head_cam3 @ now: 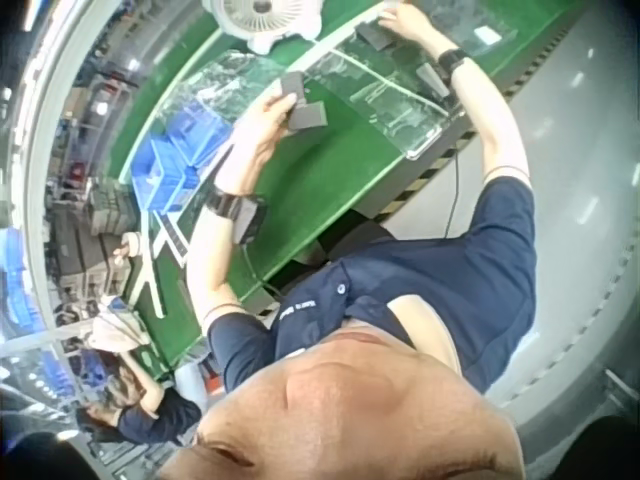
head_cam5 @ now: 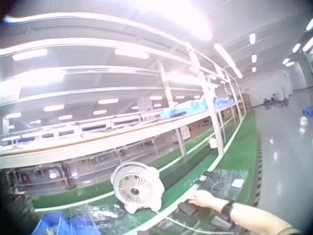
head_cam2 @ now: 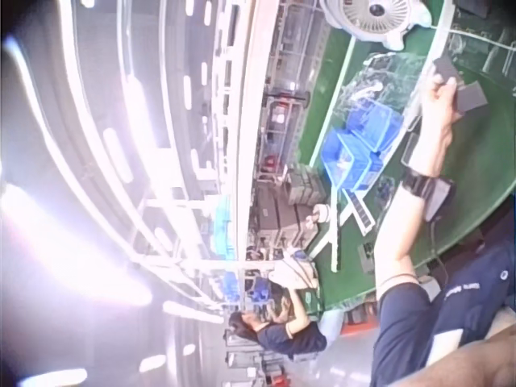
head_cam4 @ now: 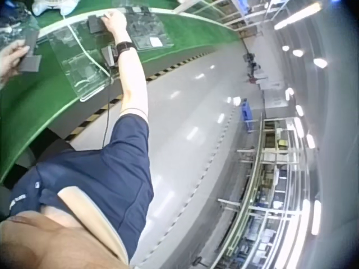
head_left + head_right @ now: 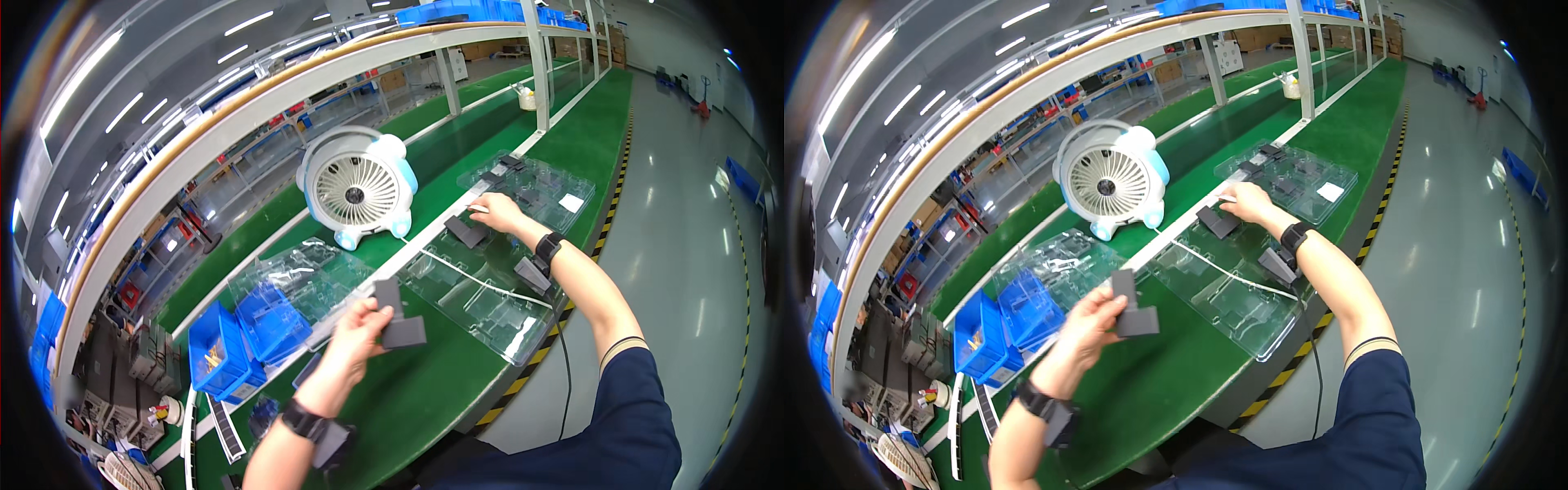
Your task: The recorder is assembling and inspecting various hardware parts, including white plastic casings and black mesh-like components, at a factory workstation.
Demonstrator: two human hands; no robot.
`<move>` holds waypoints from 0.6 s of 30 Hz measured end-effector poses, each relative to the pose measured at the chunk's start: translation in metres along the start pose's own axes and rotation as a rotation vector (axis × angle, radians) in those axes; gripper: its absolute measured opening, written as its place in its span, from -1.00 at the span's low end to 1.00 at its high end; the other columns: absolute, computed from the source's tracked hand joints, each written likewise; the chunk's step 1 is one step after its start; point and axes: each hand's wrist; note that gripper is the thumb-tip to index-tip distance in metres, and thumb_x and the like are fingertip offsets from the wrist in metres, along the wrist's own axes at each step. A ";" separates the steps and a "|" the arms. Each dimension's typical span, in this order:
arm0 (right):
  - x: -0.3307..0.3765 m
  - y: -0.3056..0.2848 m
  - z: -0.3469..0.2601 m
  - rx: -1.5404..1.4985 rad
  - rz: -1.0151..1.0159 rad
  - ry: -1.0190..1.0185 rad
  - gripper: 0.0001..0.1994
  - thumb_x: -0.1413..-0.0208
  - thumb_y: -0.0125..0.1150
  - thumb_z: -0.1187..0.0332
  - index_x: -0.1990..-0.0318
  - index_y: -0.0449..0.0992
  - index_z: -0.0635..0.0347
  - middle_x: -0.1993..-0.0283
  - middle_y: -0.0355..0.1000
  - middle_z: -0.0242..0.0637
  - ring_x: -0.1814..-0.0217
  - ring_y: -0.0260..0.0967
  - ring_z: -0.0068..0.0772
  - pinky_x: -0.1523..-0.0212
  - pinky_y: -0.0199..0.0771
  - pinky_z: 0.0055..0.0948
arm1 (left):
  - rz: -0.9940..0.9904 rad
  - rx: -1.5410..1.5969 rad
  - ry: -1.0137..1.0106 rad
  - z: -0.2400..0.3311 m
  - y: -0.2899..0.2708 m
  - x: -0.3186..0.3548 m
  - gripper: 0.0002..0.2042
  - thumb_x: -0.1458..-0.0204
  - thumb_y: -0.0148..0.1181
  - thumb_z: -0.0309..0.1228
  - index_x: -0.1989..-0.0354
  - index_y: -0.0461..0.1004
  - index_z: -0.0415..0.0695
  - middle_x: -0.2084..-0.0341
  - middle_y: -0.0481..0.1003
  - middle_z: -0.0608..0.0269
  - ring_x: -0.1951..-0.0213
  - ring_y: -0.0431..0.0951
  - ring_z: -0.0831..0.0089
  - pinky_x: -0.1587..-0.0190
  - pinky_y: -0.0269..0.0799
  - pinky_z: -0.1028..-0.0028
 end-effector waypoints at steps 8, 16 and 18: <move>-0.038 0.023 -0.034 0.154 -0.281 0.150 -0.44 0.50 0.51 0.05 0.26 0.54 0.15 0.23 0.50 -0.19 0.13 0.46 -0.19 0.14 0.43 -0.29 | 0.046 0.110 -0.053 -0.020 0.022 -0.028 -0.62 0.01 0.20 -0.46 0.03 0.20 -0.07 0.50 0.42 0.43 0.37 0.46 0.60 0.29 0.47 0.46; -0.048 0.012 -0.051 -0.012 -0.227 0.158 -0.61 0.48 0.51 0.18 0.39 0.57 0.07 0.35 0.53 -0.25 0.26 0.50 -0.25 0.23 0.47 -0.34 | 0.031 0.033 -0.093 -0.024 0.011 -0.057 -0.85 0.03 0.22 -0.32 0.28 0.43 0.07 0.56 0.35 0.58 0.46 0.32 0.73 0.50 0.17 0.66; -0.051 -0.008 -0.049 -0.020 -0.169 0.138 -0.65 0.46 0.51 0.19 0.44 0.57 0.11 0.41 0.53 -0.25 0.32 0.50 -0.26 0.25 0.47 -0.34 | 0.037 0.060 -0.115 -0.027 0.015 -0.064 -0.86 0.03 0.23 -0.33 0.30 0.43 0.07 0.56 0.35 0.58 0.47 0.32 0.73 0.51 0.17 0.67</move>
Point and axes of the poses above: each hand's wrist, its own x-axis away from the middle knuckle, its own y-axis out of the palm, z = x × y
